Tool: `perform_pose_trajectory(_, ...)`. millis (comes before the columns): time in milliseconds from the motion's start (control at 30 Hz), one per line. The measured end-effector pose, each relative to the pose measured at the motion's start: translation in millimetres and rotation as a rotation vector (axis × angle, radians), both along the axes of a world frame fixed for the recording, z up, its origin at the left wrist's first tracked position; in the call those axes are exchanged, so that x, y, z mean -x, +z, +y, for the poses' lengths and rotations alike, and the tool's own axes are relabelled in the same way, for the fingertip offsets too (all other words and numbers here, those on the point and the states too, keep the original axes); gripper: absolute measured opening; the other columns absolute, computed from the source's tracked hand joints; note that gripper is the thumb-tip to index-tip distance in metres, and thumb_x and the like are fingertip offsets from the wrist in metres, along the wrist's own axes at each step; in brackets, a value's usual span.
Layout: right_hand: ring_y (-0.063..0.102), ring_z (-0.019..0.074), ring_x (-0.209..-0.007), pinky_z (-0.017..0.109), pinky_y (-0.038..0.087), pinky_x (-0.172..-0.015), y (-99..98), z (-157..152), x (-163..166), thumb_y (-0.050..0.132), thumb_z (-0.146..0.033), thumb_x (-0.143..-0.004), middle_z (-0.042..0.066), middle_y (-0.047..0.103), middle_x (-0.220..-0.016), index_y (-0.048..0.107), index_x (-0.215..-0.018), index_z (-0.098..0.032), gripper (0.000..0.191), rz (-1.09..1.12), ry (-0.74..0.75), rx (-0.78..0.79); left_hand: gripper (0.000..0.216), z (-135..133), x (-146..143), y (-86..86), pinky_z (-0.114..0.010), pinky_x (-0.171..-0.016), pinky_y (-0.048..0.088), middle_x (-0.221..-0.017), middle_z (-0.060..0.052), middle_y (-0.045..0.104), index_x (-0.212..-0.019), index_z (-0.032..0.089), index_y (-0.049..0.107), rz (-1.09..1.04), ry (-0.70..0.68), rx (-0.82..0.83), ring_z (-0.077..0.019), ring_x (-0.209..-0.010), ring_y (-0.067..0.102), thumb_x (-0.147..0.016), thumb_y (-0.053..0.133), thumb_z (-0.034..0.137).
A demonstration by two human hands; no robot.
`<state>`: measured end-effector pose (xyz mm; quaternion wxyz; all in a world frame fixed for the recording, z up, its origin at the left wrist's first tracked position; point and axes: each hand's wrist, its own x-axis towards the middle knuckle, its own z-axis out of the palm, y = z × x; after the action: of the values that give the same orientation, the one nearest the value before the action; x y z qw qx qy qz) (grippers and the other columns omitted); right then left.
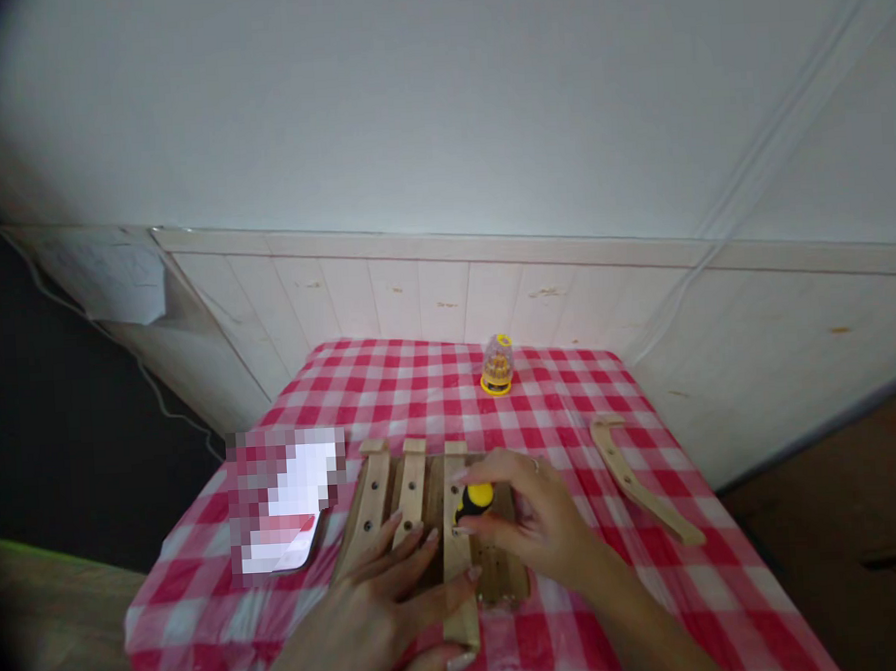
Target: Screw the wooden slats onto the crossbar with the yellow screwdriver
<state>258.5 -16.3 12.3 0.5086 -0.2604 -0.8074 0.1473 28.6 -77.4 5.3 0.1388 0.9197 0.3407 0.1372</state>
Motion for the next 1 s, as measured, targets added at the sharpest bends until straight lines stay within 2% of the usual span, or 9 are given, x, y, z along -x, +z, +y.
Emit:
perform_pose_trajectory(133, 0.072, 0.0197, -0.062, 0.029, 0.059, -0.056, -10.1, -3, 4, 0.074, -0.043, -0.095, 0.001, 0.074, -0.075, 0.066, -0.105, -0.029, 0.019, 0.055, -0.060, -0.022, 0.048, 0, 0, 3.8, -0.049, -0.112, 0.051, -0.131, -0.011, 0.073, -0.144, 0.031, 0.064, 0.004, 0.004, 0.022, -0.0323, -0.130, 0.065, -0.109, 0.048, 0.059)
perform_pose_trajectory(300, 0.065, 0.0175, -0.057, 0.027, 0.055, -0.053, -12.0, -2, 10, 0.066, -0.039, -0.100, -0.001, 0.068, -0.071, 0.060, -0.102, -0.029, 0.011, 0.056, -0.009, -0.011, 0.046, 0, -1, 5.2, -0.048, -0.114, 0.048, -0.127, -0.009, 0.074, -0.143, 0.030, 0.065, -0.018, -0.007, 0.022, -0.0307, -0.129, 0.065, -0.109, 0.050, 0.057)
perform_pose_trajectory(400, 0.069, 0.0180, -0.062, 0.028, 0.058, -0.058, -11.0, 1, 10, 0.063, -0.039, -0.103, -0.001, 0.071, -0.077, 0.061, -0.110, -0.030, 0.011, 0.049, 0.044, -0.020, 0.045, -1, -1, 7.2, -0.050, -0.116, 0.046, -0.129, -0.008, 0.073, -0.145, 0.031, 0.063, 0.005, -0.010, 0.065, -0.0306, -0.130, 0.064, -0.109, 0.050, 0.055)
perform_pose_trajectory(567, 0.074, 0.0183, -0.069, 0.027, 0.061, -0.061, -3.5, 4, 5, 0.056, -0.040, -0.107, 0.002, 0.077, -0.084, 0.065, -0.129, -0.033, 0.025, -0.051, 0.134, -0.098, 0.045, -2, -1, 8.8, -0.048, -0.112, 0.050, -0.127, -0.008, 0.074, -0.144, 0.031, 0.064, -0.004, 0.001, 0.055, -0.0313, -0.129, 0.065, -0.108, 0.051, 0.056)
perform_pose_trajectory(667, 0.079, 0.0224, -0.087, 0.031, 0.066, -0.075, 5.5, 2, -1, 0.051, -0.046, -0.108, 0.008, 0.081, -0.100, 0.062, -0.140, -0.030, 0.037, -0.145, 0.183, -0.065, 0.046, -1, -1, 7.3, -0.047, -0.112, 0.050, -0.128, -0.008, 0.074, -0.146, 0.032, 0.062, -0.032, 0.000, 0.019, -0.0311, -0.128, 0.066, -0.108, 0.052, 0.056)
perform_pose_trajectory(733, 0.080, 0.0241, -0.105, 0.036, 0.065, -0.091, 9.8, 0, -7, 0.043, -0.039, -0.111, 0.012, 0.081, -0.119, 0.050, -0.154, -0.029, 0.045, -0.213, 0.167, 0.015, 0.046, 0, -1, 5.6, -0.048, -0.113, 0.049, -0.127, -0.008, 0.075, -0.145, 0.031, 0.063, -0.054, -0.006, -0.004, -0.0308, -0.126, 0.067, -0.108, 0.051, 0.056)
perform_pose_trajectory(800, 0.079, 0.0221, -0.111, 0.034, 0.064, -0.096, 11.1, -1, -13, 0.042, -0.031, -0.111, 0.011, 0.079, -0.130, 0.042, -0.161, -0.031, 0.050, -0.270, 0.148, 0.070, 0.046, 0, -1, 4.3, -0.049, -0.114, 0.048, -0.125, -0.009, 0.075, -0.143, 0.030, 0.065, -0.055, -0.014, -0.010, -0.0306, -0.125, 0.068, -0.109, 0.049, 0.057)
perform_pose_trajectory(900, 0.082, 0.0200, -0.104, 0.028, 0.066, -0.088, 9.9, 0, -18, 0.050, -0.027, -0.109, 0.008, 0.081, -0.128, 0.051, -0.156, -0.036, 0.047, -0.276, 0.107, 0.092, 0.047, 1, -1, 4.6, -0.049, -0.114, 0.048, -0.125, -0.009, 0.076, -0.144, 0.030, 0.065, -0.040, -0.019, 0.004, -0.0314, -0.126, 0.067, -0.109, 0.049, 0.057)
perform_pose_trajectory(1000, 0.084, 0.0199, -0.088, 0.024, 0.068, -0.077, 10.4, 0, -17, 0.060, -0.034, -0.105, 0.007, 0.086, -0.110, 0.068, -0.138, -0.032, 0.033, -0.220, 0.058, 0.068, 0.047, 1, -1, 7.7, -0.049, -0.113, 0.050, -0.129, -0.010, 0.074, -0.144, 0.029, 0.064, -0.012, -0.022, 0.024, -0.0320, -0.129, 0.065, -0.109, 0.049, 0.056)
